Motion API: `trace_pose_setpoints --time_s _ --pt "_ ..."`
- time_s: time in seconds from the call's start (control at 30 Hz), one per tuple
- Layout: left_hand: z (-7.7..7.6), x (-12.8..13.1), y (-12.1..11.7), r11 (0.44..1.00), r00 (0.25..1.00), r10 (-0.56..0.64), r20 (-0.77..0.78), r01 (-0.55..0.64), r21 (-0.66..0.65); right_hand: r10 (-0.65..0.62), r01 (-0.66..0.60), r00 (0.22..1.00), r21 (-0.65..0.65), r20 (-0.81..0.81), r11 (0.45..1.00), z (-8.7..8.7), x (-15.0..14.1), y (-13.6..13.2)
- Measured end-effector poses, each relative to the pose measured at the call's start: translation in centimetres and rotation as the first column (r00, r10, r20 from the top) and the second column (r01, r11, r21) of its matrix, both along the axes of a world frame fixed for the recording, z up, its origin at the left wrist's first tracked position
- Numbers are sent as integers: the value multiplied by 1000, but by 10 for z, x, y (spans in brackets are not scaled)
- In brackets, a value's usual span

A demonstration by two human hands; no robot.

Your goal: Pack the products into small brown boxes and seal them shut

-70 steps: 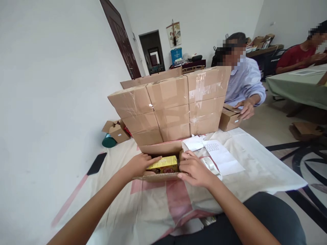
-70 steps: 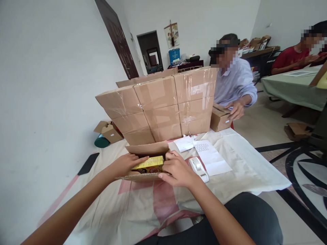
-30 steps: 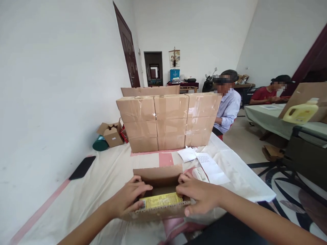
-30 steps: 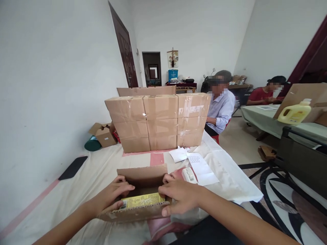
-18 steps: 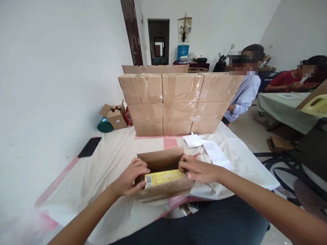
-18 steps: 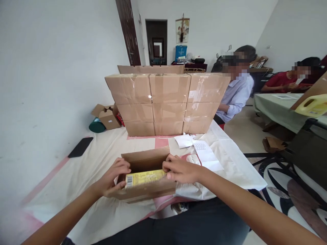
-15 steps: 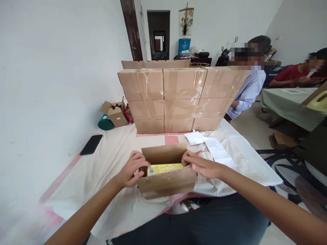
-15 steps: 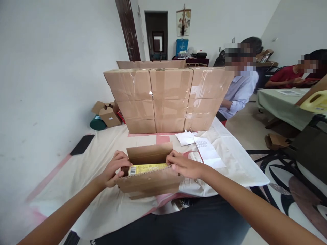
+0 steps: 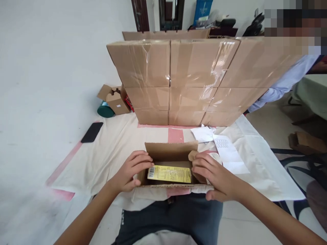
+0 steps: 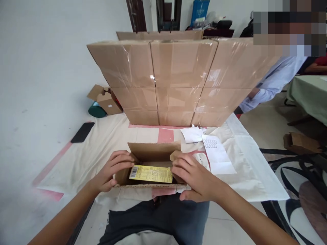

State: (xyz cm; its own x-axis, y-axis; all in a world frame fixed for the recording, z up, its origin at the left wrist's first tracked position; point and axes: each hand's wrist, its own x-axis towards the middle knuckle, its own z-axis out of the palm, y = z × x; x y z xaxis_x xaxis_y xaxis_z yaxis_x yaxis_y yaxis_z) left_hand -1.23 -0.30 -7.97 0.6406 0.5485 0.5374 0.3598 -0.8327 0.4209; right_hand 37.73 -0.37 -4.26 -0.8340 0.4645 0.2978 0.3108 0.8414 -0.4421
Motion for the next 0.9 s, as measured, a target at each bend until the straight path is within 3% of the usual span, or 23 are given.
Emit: trace_pose_setpoints --time_s 0.17,0.23,0.33,0.47,0.6,0.73,0.9 --pt "-11 29 -18 968 996 -7 85 28 -249 -11 9 998 -45 -56 999 -34 2 5" --pt "-14 39 -22 952 998 39 48 -22 -306 -84 66 988 -131 -131 989 -48 3 -2" --pt "-17 47 -24 922 979 162 120 -107 -371 -233 174 944 -246 -234 954 -66 2 -20" --pt "-25 49 -24 850 921 343 184 -221 -477 -468 360 830 -351 -302 864 -84 -11 -44" --pt "-39 50 -24 766 871 417 260 -182 -617 -660 502 653 -441 -370 744 -93 -29 -54" --pt "-45 52 -22 778 820 453 349 -173 -604 -701 487 582 -514 -412 706 -96 -40 -54" --pt "-36 56 -16 848 835 433 340 -250 -467 -704 509 545 -488 -455 709 -92 -45 -48"
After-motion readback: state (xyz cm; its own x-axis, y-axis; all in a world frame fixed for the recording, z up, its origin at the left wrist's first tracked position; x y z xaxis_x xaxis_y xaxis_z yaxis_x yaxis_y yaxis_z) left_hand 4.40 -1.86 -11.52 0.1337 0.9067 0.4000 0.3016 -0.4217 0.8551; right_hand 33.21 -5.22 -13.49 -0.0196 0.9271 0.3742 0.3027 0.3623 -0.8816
